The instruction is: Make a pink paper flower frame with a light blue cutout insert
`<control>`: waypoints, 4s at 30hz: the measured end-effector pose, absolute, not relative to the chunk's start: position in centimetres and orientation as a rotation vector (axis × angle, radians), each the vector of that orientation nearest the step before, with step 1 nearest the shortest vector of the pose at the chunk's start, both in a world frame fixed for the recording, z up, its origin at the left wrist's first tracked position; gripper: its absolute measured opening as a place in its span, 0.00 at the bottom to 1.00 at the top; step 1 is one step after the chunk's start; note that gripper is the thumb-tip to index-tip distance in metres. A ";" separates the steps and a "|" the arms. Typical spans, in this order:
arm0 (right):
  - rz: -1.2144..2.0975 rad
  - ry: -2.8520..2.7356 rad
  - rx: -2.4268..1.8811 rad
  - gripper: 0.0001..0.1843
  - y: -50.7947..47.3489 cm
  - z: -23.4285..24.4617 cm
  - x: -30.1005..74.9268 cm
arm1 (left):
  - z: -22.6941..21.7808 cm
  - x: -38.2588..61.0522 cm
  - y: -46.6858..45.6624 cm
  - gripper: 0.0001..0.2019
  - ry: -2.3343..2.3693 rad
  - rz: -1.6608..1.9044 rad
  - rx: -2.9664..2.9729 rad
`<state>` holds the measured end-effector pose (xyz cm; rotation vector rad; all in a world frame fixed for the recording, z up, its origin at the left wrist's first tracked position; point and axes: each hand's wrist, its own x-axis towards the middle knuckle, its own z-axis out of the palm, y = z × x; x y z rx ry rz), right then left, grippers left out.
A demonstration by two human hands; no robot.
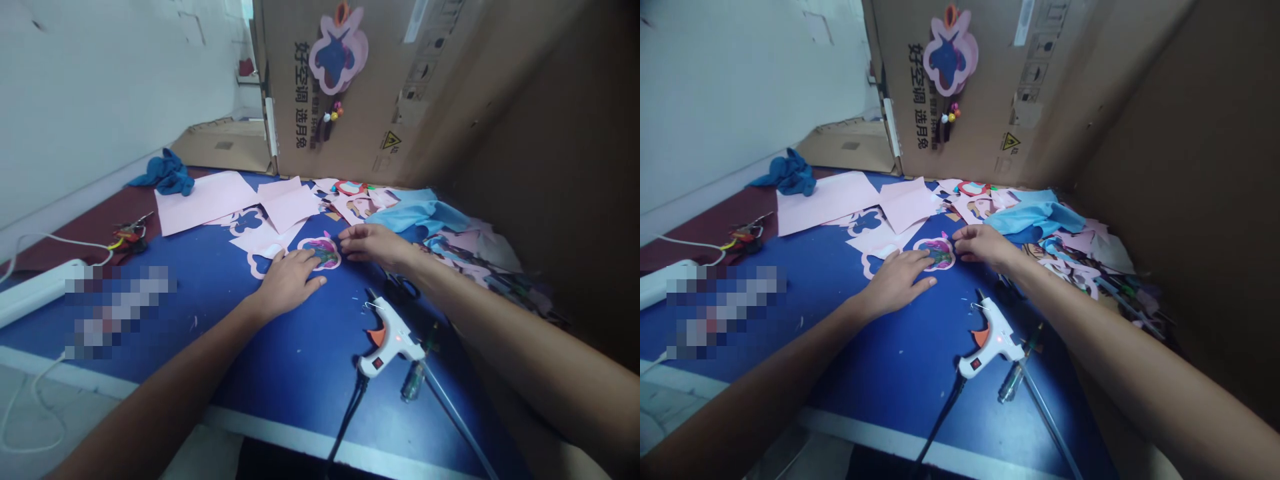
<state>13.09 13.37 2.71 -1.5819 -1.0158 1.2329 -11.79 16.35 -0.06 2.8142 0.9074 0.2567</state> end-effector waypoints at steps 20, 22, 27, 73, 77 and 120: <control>1.451 -0.850 -1.365 0.12 14.3 3.2 12.3 | -0.4 -11.5 16.1 0.22 0.938 0.288 2.847; 1.456 -0.838 -1.364 0.11 14.3 3.3 12.1 | -0.3 -11.4 16.0 0.22 0.938 0.281 2.843; 1.473 -0.817 -1.358 0.10 14.2 3.4 11.8 | -0.3 -11.4 16.0 0.23 0.946 0.276 2.848; 0.780 -1.892 -1.257 0.31 15.2 0.0 12.1 | -0.8 -11.8 16.1 0.23 0.916 0.313 2.825; 0.721 -1.959 -1.240 0.27 15.4 -0.3 12.6 | -0.6 -11.8 16.0 0.23 0.931 0.310 2.817; 0.428 -1.882 -1.673 0.13 5.8 6.9 12.3 | -0.5 -8.2 15.8 0.10 1.492 0.688 2.491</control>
